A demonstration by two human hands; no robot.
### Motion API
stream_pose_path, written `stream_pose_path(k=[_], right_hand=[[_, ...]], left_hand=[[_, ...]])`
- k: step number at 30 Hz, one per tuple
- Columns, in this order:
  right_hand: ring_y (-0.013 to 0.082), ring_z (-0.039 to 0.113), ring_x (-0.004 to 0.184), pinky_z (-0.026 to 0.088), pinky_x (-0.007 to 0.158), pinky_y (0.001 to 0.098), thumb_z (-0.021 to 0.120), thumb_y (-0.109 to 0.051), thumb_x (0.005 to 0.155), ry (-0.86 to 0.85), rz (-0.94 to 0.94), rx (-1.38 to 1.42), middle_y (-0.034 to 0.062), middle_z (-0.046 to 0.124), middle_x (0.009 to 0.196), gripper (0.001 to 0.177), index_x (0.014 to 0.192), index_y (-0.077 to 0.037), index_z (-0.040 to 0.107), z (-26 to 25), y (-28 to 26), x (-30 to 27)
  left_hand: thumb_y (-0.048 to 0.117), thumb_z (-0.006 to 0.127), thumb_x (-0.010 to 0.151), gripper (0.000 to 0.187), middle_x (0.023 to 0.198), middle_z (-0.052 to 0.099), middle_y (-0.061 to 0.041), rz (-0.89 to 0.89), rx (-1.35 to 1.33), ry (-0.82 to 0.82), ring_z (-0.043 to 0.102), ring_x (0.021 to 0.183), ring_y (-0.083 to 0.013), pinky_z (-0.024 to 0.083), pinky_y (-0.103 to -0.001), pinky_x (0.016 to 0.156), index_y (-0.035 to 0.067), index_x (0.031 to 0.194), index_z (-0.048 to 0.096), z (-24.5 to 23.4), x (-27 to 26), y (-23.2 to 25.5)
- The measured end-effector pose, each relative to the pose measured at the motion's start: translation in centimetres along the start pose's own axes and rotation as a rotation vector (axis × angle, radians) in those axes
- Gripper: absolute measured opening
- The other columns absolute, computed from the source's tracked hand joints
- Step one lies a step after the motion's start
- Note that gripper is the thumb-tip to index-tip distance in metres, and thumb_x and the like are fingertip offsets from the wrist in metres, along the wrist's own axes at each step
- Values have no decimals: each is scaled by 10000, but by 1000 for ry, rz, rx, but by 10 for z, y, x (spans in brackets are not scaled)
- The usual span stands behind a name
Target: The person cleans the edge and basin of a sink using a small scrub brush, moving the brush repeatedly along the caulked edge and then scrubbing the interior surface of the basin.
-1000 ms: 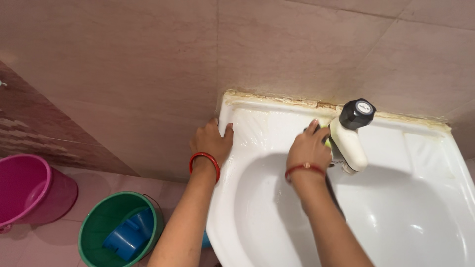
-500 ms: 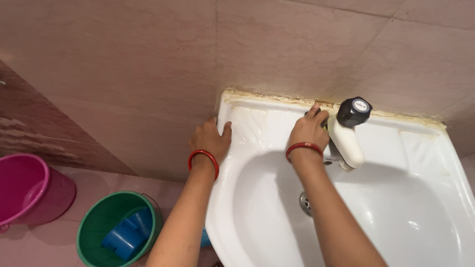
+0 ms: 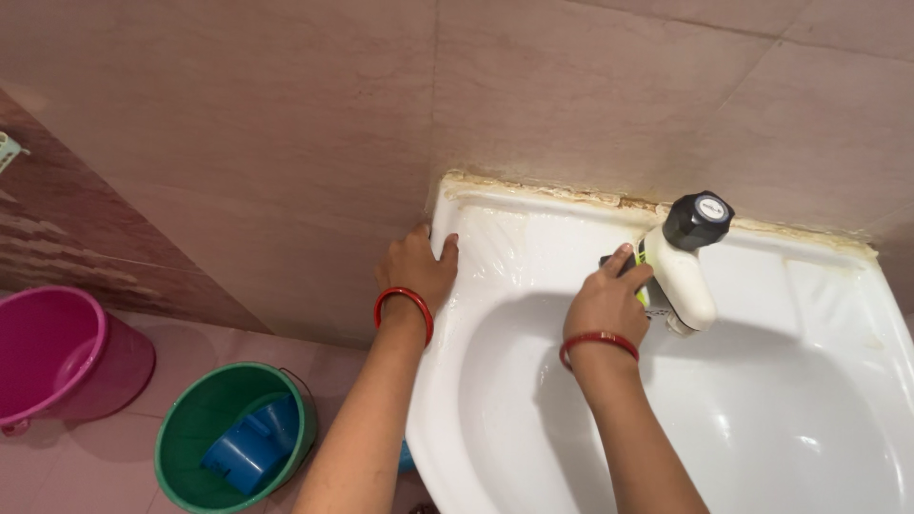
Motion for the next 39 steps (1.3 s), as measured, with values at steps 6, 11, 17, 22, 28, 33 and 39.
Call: stream_pose_path(k=[6, 11, 17, 22, 28, 33, 39], right_hand=[[424, 733, 873, 639, 750, 412, 527, 15, 964, -14, 11, 52, 345, 418, 1363, 711, 1587, 123, 200, -23, -23, 47], [417, 731, 860, 628, 745, 398, 525, 0, 966, -49, 34, 8, 340, 385, 1372, 721, 1577, 110, 159, -1, -5, 8], [392, 673, 1036, 641, 782, 348, 571, 19, 915, 15, -68, -150, 338, 343, 1456, 640, 1486, 122, 302, 6, -12, 52], [425, 726, 885, 622, 754, 411, 534, -5, 951, 9, 19, 11, 363, 354, 1384, 704, 1549, 102, 178, -8, -8, 3], [430, 731, 878, 636, 744, 409, 514, 21, 956, 13, -27, 28, 371, 402, 1341, 715, 1574, 130, 169, -22, -14, 27], [431, 729, 837, 621, 724, 430, 522, 0, 947, 64, -34, 30, 392, 336, 1398, 685, 1537, 100, 189, -11, -6, 0], [430, 724, 893, 629, 763, 433, 519, 12, 952, 52, -37, 59, 362, 420, 1349, 716, 1581, 102, 190, -9, -13, 40]], left_hand=[[402, 600, 987, 400, 835, 750, -188, -40, -5, -53, 749, 801, -340, 591, -464, 789, 22, 1066, 697, -2, -2, 3], [402, 599, 989, 396, 853, 746, -199, 11, 42, -13, 744, 818, -349, 581, -475, 784, 24, 1038, 706, -1, 1, 2], [413, 593, 998, 405, 879, 742, -211, 8, 34, -11, 735, 844, -377, 583, -484, 781, 25, 1052, 698, 2, 1, -1], [405, 599, 983, 385, 867, 741, -201, -1, 21, -7, 736, 830, -375, 580, -488, 767, 34, 1034, 687, 2, 0, -1], [413, 596, 996, 393, 846, 743, -187, -5, 20, -19, 737, 801, -357, 585, -472, 755, 34, 991, 698, 2, -1, -2], [411, 595, 997, 394, 860, 745, -198, -13, 29, -17, 744, 807, -353, 587, -465, 747, 30, 1011, 691, 1, 1, -2], [410, 613, 981, 410, 948, 744, -227, 12, 23, 11, 724, 893, -391, 572, -490, 804, 25, 1085, 709, 2, -1, -1]])
Point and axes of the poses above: each hand's wrist, its own x-axis towards the middle knuckle, its own z-axis out of the palm, y = z × x, the point moved 3 cm from there along x, towards the middle knuckle
